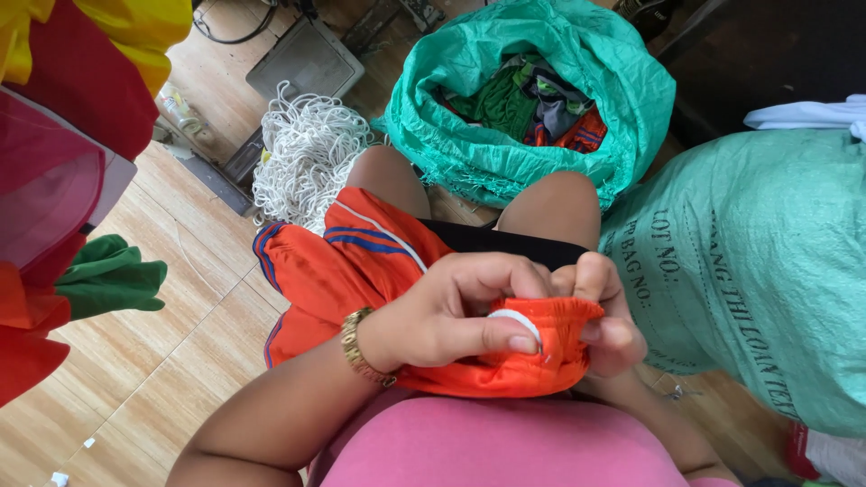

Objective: The person threads a white drawstring through the waistband of an orange garment, pulls it through, and then uses scissors to trim the excess string. The person then ties the ends of the drawstring into a knot.

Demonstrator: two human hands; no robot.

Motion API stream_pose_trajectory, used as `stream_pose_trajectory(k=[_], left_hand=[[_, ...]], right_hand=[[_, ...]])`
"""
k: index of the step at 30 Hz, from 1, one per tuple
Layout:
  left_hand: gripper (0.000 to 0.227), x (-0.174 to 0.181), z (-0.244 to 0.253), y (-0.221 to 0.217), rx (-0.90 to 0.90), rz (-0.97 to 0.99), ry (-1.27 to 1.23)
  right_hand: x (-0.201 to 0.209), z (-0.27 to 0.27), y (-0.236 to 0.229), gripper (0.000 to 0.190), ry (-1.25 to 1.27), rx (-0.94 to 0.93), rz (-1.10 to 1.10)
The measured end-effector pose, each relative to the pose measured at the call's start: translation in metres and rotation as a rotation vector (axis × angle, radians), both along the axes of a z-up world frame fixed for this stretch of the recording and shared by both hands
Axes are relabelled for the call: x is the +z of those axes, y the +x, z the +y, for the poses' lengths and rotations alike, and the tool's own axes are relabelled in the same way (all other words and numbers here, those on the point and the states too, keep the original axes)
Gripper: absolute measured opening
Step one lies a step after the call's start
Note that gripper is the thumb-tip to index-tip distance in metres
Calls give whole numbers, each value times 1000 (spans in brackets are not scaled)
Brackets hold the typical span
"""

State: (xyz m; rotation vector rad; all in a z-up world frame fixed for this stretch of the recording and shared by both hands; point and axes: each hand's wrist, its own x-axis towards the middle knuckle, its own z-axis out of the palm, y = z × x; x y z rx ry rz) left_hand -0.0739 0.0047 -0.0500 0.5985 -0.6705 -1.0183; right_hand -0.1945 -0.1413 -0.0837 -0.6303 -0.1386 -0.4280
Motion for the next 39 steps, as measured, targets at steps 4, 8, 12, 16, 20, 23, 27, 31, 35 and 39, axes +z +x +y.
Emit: stream_pose_trajectory(k=[4,8,12,16,20,23,27,31,35,39], left_hand=[[26,15,6,33,295,-474,170],[46,37,16,31,399,-826,402],[40,22,3,9,436,-898,540],[41,13,0,-3,387,-834,490],[45,0,5,8,333,-873,604],[42,-9,24,17,311,-940,720],[46,-29,60,14,121,-1016,652],[60,-43,64,-1,-17,-1034,421],[68,-28,62,-2,-68,-1042,312],[75,-21,60,-1,-63,-993,338]], right_hand=[[11,2,0,23,-54,-154,92],[22,15,4,27,-632,-561,547],[24,29,13,26,-731,-658,518],[10,44,16,21,-761,-764,466],[12,47,8,25,-991,-645,627],[28,33,2,43,-957,-215,603],[36,-11,-14,36,-1106,245,392],[45,-19,-6,11,-1341,-72,293],[38,-26,1,25,-1547,148,-30],[54,-23,17,15,-1747,-9,-314]])
